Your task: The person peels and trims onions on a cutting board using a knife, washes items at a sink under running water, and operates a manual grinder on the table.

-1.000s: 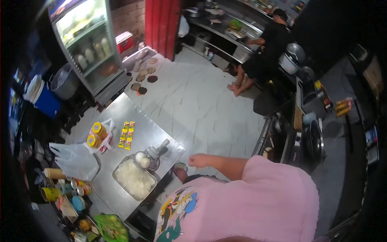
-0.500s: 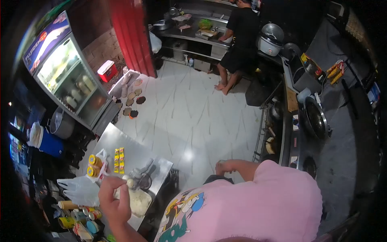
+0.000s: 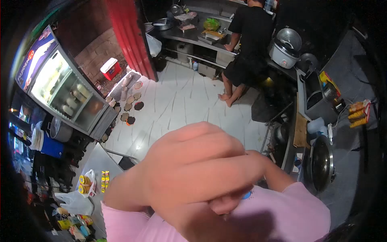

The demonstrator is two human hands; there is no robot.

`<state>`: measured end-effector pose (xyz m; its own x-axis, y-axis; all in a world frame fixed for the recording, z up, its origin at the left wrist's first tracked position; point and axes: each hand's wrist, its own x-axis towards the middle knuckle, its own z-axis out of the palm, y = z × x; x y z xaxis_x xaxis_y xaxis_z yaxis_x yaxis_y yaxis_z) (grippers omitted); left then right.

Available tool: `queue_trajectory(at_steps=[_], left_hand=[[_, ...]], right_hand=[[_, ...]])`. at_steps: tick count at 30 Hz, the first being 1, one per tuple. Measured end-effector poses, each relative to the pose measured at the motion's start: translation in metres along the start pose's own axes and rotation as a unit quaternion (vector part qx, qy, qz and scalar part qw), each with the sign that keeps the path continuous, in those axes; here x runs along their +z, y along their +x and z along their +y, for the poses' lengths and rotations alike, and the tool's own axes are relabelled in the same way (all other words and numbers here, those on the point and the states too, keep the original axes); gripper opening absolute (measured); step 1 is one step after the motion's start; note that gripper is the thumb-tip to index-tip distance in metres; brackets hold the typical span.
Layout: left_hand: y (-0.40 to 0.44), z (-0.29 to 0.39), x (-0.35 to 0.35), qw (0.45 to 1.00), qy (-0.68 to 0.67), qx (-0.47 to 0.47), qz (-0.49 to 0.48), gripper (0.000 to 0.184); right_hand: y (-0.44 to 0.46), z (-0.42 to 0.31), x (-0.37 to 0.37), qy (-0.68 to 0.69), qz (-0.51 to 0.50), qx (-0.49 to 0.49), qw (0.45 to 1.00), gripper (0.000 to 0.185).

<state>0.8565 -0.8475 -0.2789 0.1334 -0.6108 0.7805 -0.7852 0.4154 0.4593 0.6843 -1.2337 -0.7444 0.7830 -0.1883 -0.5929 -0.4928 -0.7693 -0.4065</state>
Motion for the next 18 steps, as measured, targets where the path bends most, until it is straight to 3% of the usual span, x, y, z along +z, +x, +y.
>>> queue_trajectory(at_steps=[3, 4, 6, 7, 9, 10, 12, 13, 15, 16, 17, 18], left_hand=[[0.026, -0.057, 0.022, 0.992, -0.059, 0.043, 0.101, 0.038], [0.032, -0.077, 0.012, 0.993, -0.065, 0.033, 0.096, 0.038], [0.046, -0.118, -0.022, 0.997, -0.052, 0.000, -0.049, 0.055], [0.054, -0.131, -0.029, 0.997, -0.059, -0.004, -0.051, 0.055], [0.070, -0.147, -0.049, 0.947, -0.211, -0.244, 0.003, 0.063], [0.077, -0.157, -0.061, 0.891, -0.278, -0.357, 0.030, 0.067], [0.090, -0.192, -0.090, 0.729, -0.388, -0.558, 0.077, 0.074], [0.093, -0.223, -0.101, 0.729, -0.388, -0.559, 0.072, 0.074], [0.094, -0.305, -0.114, 0.905, -0.279, -0.320, -0.015, 0.061], [0.095, -0.347, -0.116, 0.957, -0.218, -0.183, -0.057, 0.057], [0.100, -0.383, -0.117, 0.982, -0.156, -0.041, -0.094, 0.055], [0.107, -0.412, -0.119, 0.980, -0.169, -0.040, -0.098, 0.055]], right_hand=[[0.022, 0.000, -0.020, 0.028, -0.038, 0.051, 0.998, 0.041], [0.030, -0.004, -0.023, 0.063, -0.064, 0.074, 0.993, 0.041], [0.053, -0.019, -0.010, 0.133, -0.012, 0.052, 0.990, 0.039], [0.071, -0.026, -0.006, 0.148, 0.020, 0.026, 0.988, 0.039], [0.104, -0.046, -0.011, 0.166, -0.017, 0.016, 0.986, 0.039], [0.124, -0.057, -0.016, 0.181, -0.050, -0.002, 0.982, 0.040], [0.164, -0.065, -0.027, 0.179, -0.054, 0.013, 0.982, 0.040], [0.184, -0.065, -0.032, 0.172, -0.059, 0.025, 0.983, 0.040], [0.225, -0.047, -0.040, 0.160, -0.067, 0.050, 0.983, 0.041], [0.255, -0.019, -0.031, 0.124, -0.087, 0.107, 0.983, 0.039], [0.257, -0.026, -0.051, 0.129, -0.085, 0.117, 0.981, 0.039], [0.248, -0.036, -0.075, 0.211, -0.060, 0.192, 0.956, 0.037]])
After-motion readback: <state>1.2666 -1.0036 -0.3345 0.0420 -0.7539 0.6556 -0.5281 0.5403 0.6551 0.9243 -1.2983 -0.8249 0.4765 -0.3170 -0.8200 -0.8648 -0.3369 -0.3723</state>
